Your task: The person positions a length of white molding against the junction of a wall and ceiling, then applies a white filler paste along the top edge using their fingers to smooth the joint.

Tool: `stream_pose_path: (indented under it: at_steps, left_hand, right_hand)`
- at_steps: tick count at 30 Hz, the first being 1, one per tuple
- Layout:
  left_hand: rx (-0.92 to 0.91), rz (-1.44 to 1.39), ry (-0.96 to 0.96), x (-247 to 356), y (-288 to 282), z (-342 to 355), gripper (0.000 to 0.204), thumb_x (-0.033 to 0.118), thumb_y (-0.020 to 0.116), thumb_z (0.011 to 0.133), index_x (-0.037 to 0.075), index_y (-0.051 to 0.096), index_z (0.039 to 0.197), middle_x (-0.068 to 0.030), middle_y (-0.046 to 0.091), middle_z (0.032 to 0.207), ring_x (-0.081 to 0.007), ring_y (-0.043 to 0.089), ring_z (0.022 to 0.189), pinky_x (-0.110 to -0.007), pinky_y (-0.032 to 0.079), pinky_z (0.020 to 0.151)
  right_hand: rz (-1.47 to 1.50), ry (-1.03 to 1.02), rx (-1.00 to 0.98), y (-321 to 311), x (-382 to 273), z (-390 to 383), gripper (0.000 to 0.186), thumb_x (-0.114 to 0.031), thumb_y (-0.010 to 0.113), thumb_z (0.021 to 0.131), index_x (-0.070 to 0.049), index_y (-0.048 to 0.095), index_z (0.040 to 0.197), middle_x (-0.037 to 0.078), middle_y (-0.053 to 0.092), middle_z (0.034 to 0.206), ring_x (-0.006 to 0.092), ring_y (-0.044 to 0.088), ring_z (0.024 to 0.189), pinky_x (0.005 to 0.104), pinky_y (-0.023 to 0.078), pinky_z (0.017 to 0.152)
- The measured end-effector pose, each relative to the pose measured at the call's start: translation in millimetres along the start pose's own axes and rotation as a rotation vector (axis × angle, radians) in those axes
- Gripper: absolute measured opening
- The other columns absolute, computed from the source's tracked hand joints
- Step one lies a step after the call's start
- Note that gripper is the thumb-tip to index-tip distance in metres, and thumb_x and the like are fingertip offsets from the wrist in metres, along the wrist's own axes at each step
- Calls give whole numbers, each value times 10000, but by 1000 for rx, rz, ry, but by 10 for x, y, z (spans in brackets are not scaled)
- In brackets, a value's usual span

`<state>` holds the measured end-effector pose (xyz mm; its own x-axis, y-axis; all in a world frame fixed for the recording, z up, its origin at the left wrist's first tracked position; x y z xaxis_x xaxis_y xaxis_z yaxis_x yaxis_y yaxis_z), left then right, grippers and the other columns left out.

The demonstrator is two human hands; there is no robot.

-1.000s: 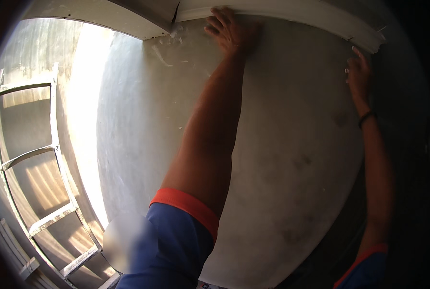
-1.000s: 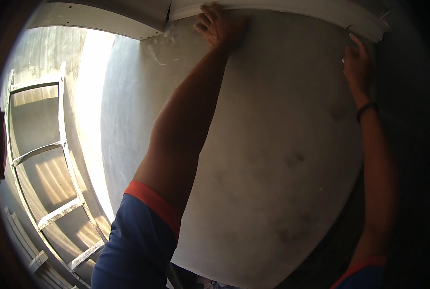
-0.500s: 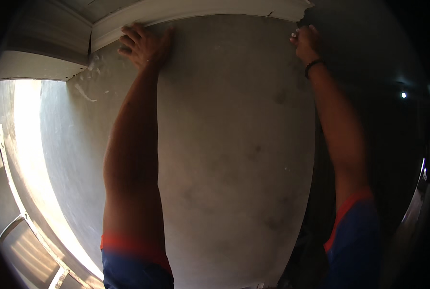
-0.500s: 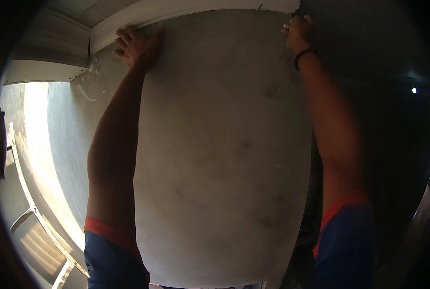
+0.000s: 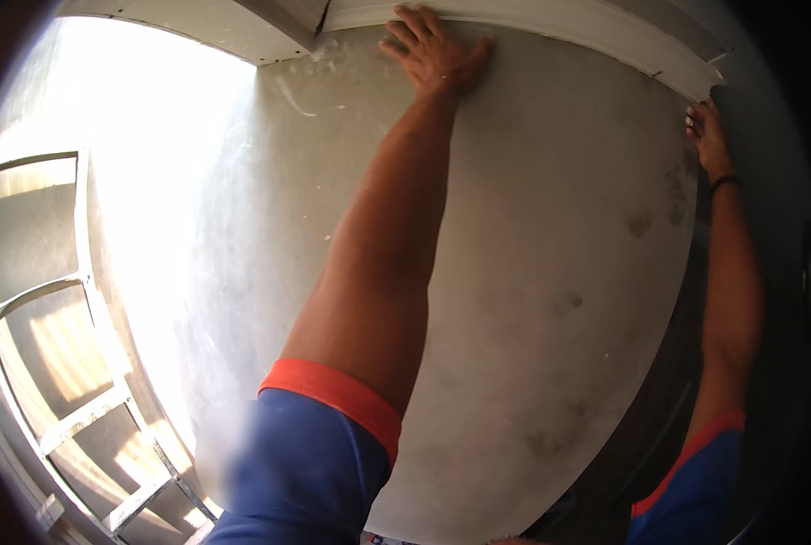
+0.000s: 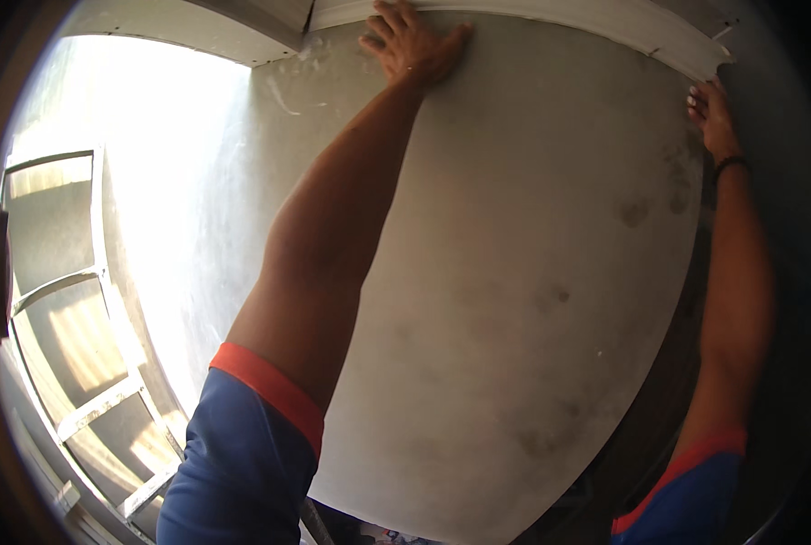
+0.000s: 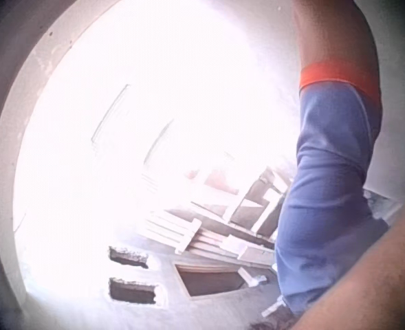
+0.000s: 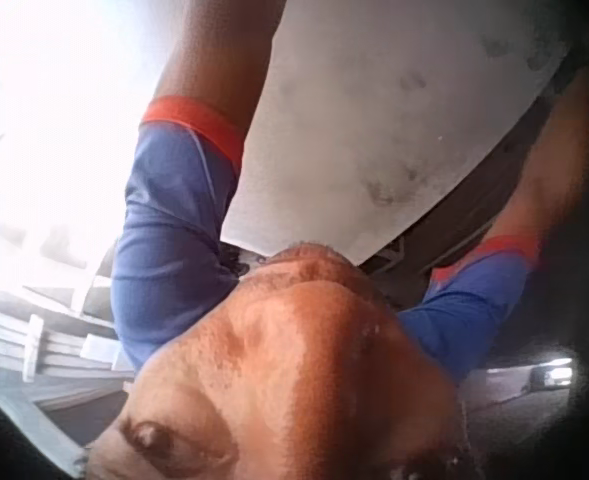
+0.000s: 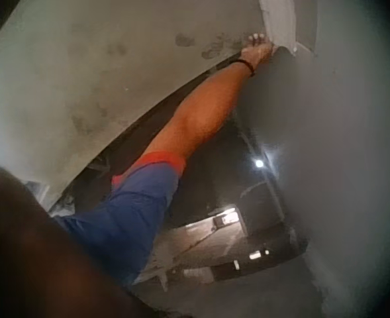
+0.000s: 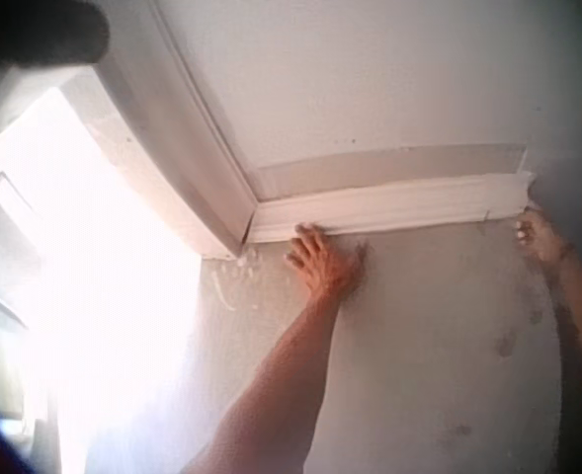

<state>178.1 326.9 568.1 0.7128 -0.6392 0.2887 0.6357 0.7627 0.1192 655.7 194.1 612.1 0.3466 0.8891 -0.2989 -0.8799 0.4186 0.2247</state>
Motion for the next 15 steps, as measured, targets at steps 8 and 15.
stream_pose_path:
  at_steps: [8,15]
  left_hand:
    - [124,-73,65,-171,231,99,1148,711,569,763,-27,102,1509,-254,7,1582,-415,-6,1465,-573,8,1160]
    - [90,-31,61,-206,55,112,1124,630,638,756,-26,115,1504,-232,80,1576,-412,111,1443,-560,97,1151]
  right_hand:
    - [23,108,20,-132,254,262,397,-261,640,898,-184,467,1247,-11,607,935,129,635,874,235,486,694]
    - [78,-91,64,337,173,-169,476,-264,601,917,-133,415,1335,11,610,938,123,642,823,237,471,644]
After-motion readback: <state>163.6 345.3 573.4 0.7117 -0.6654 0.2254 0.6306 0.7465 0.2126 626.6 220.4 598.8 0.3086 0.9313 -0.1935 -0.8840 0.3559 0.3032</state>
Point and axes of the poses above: each hand's wrist, its own z-axis towards the middle knuckle, its own y-axis out of the palm, x = y × z, the point moved 6 cm from there along z, towards the middle knuckle
